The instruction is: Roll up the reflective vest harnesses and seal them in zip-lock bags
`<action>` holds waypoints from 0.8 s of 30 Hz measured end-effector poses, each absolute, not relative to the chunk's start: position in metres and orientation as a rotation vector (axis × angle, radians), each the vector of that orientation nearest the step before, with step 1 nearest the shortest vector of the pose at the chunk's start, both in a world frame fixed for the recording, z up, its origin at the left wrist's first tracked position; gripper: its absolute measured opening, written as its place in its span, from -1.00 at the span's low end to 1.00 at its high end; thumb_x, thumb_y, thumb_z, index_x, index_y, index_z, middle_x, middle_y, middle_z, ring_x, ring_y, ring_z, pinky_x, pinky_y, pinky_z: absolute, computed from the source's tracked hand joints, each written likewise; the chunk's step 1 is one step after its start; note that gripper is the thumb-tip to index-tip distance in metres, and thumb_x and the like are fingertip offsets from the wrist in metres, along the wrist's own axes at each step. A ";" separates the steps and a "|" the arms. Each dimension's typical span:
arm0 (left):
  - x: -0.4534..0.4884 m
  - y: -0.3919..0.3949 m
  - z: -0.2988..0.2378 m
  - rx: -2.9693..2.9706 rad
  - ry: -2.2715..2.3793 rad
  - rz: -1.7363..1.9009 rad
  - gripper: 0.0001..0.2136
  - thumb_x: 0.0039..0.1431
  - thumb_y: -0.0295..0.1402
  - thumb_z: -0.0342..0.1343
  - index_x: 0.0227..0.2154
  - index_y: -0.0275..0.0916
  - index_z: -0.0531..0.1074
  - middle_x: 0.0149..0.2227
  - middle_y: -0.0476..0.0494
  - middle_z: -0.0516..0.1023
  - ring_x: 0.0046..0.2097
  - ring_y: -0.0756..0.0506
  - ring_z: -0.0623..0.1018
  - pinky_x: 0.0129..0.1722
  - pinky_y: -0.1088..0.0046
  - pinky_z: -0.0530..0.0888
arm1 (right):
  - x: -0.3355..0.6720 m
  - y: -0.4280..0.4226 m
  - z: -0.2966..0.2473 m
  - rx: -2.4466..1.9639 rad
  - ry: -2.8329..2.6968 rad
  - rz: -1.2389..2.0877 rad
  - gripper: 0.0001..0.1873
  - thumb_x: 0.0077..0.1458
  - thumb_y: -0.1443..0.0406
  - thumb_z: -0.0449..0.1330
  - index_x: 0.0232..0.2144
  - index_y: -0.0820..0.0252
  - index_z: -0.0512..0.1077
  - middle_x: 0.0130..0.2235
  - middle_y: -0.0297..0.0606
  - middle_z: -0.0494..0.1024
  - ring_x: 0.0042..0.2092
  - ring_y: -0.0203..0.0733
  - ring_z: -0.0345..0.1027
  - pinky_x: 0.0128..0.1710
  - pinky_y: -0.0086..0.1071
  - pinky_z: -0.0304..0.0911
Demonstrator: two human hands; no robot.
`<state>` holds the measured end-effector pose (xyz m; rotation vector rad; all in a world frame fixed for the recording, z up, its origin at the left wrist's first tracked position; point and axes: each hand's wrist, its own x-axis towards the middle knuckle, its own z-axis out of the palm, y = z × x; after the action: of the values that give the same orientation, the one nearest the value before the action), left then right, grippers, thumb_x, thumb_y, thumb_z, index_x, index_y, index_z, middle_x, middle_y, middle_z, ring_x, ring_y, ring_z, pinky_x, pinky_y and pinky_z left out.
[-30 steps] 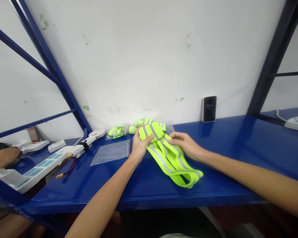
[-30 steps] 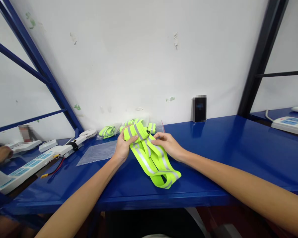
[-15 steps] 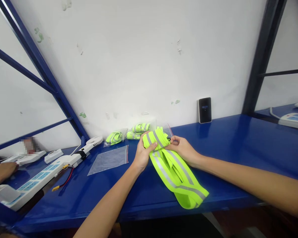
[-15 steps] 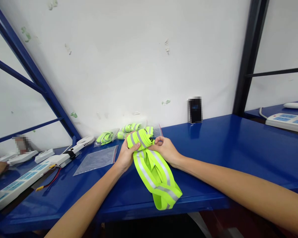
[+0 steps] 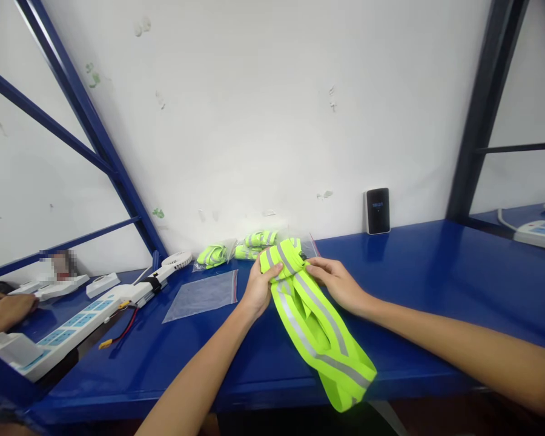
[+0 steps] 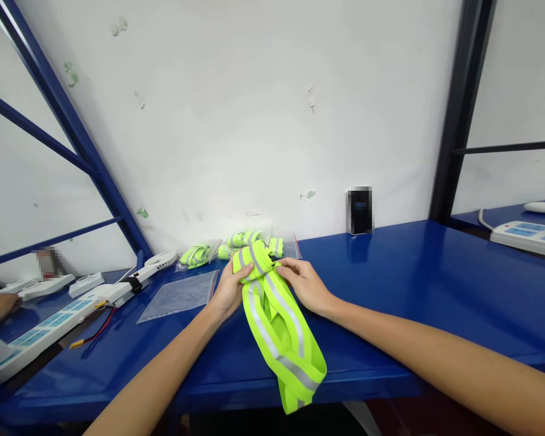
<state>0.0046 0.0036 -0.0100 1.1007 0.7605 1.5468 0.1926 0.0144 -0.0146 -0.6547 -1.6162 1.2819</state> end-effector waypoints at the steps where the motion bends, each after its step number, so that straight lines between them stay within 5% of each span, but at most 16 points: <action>1: 0.004 0.003 -0.010 1.105 0.757 1.536 -0.39 -0.13 -0.33 0.38 0.03 -0.21 0.33 -0.14 -0.16 0.57 -0.15 -0.15 0.57 -0.06 0.29 0.45 | 0.193 0.015 -0.015 -0.660 -1.619 1.287 -0.69 0.09 0.07 0.19 -0.29 0.19 0.49 -0.35 -0.30 0.53 -0.33 -0.18 0.39 -0.30 -0.34 0.26; 15: -0.001 0.011 -0.019 1.310 0.801 1.490 -0.43 -0.14 -0.30 0.38 -0.01 -0.20 0.35 -0.17 -0.11 0.55 -0.18 -0.10 0.55 -0.13 0.38 0.45 | 0.191 0.020 -0.023 -0.794 -1.553 1.343 -0.63 -0.12 0.04 0.35 -0.50 0.17 0.34 -0.50 -0.35 0.50 -0.48 -0.23 0.34 -0.47 -0.38 0.19; 20: -0.007 0.012 -0.015 1.387 0.857 1.584 -0.43 -0.13 -0.28 0.38 -0.03 -0.20 0.34 -0.16 -0.10 0.54 -0.17 -0.10 0.53 -0.14 0.41 0.44 | 0.191 0.017 -0.018 -0.761 -1.497 1.466 -0.67 -0.01 0.06 0.29 -0.31 0.18 0.44 -0.40 -0.31 0.55 -0.38 -0.18 0.44 -0.36 -0.34 0.29; 24: -0.010 0.011 -0.013 1.381 0.917 1.604 -0.43 -0.16 -0.28 0.39 -0.03 -0.20 0.35 -0.18 -0.08 0.54 -0.19 -0.09 0.53 -0.15 0.41 0.44 | 0.189 0.015 -0.017 -0.794 -1.476 1.538 -0.51 -0.06 0.11 0.34 -0.09 0.16 0.39 -0.33 -0.29 0.59 -0.28 -0.09 0.50 -0.28 -0.27 0.36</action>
<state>-0.0098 0.0111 -0.0132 1.3806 0.9169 1.6042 0.1891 0.0151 -0.0170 -0.7941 -1.4760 1.5380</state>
